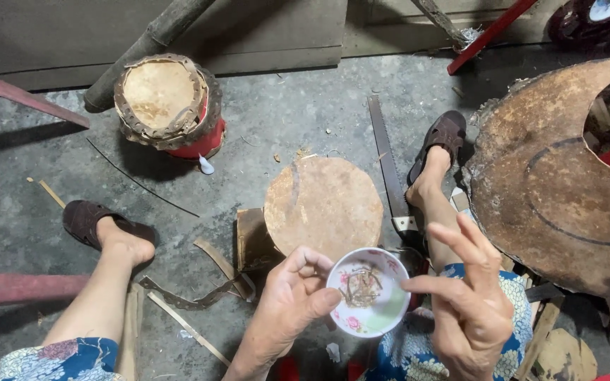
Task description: Cutting animal hide to size with scissors and fitting it onto a wooden drum frame.
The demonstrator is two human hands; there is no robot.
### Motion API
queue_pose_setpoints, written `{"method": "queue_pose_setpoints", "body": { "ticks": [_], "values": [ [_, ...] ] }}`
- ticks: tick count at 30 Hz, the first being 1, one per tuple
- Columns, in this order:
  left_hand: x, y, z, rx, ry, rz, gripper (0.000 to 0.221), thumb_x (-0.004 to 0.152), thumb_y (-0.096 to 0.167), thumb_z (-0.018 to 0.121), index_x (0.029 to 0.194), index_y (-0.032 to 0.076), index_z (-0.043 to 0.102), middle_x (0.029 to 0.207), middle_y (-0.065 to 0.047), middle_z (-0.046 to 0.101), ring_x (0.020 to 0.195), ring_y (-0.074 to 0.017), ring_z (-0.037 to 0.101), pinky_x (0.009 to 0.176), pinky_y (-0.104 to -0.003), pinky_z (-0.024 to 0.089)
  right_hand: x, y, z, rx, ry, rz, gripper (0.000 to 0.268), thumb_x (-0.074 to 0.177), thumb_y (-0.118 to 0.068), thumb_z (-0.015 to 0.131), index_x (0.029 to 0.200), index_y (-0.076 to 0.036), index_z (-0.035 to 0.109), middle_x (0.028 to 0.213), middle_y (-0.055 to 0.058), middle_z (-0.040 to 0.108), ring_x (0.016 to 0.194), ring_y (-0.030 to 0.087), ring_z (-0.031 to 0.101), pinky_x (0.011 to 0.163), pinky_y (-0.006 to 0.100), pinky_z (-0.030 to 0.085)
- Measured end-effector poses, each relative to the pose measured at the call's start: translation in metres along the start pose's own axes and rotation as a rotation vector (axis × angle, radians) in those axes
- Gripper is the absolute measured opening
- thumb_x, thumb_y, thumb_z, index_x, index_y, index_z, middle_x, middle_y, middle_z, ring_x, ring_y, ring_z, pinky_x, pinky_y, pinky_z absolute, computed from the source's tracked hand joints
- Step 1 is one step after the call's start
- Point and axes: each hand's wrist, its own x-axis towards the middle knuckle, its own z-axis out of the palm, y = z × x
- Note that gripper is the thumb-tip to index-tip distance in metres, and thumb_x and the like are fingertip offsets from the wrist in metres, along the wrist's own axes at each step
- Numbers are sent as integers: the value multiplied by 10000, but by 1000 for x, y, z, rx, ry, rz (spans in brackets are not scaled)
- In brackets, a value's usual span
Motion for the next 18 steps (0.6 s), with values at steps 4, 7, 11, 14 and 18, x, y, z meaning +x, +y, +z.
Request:
{"method": "queue_pose_setpoints", "body": {
  "ticks": [4,7,11,14,18],
  "values": [
    [0,-1,0,3,-13,18,439,803,116,803,1081,-109,550,1011,-254,627,862,-293,722,663,-263,626,6,-7,1,-43,-167,-40,291,680,63,566,656,-162,750,1362,82,626,1520,305,321,1316,493,236],
    [0,0,0,9,-39,28,455,816,126,798,1106,-107,537,1033,-263,631,877,-296,724,719,-294,645,7,4,13,-100,-276,-186,311,710,12,568,655,-223,764,1430,40,567,1513,308,239,1295,639,68],
    [0,-1,0,-2,-28,12,416,832,116,790,1100,-94,550,1018,-255,637,837,-281,717,565,-244,607,0,11,16,-171,-233,-242,337,938,-154,474,1000,-304,770,1532,20,477,1533,267,217,1315,639,51],
    [-1,-1,0,15,-2,13,438,802,108,798,1088,-113,550,1005,-264,631,849,-301,725,614,-251,626,0,2,3,-119,-103,-72,351,836,43,537,1015,-182,737,1557,108,476,1545,302,305,1372,506,194],
    [-2,1,1,15,2,11,440,798,104,802,1085,-112,547,1012,-262,634,873,-298,728,684,-271,644,-6,9,-2,139,64,-24,301,698,57,466,886,-44,679,1395,235,562,1558,355,362,1385,551,324]
  ]
}}
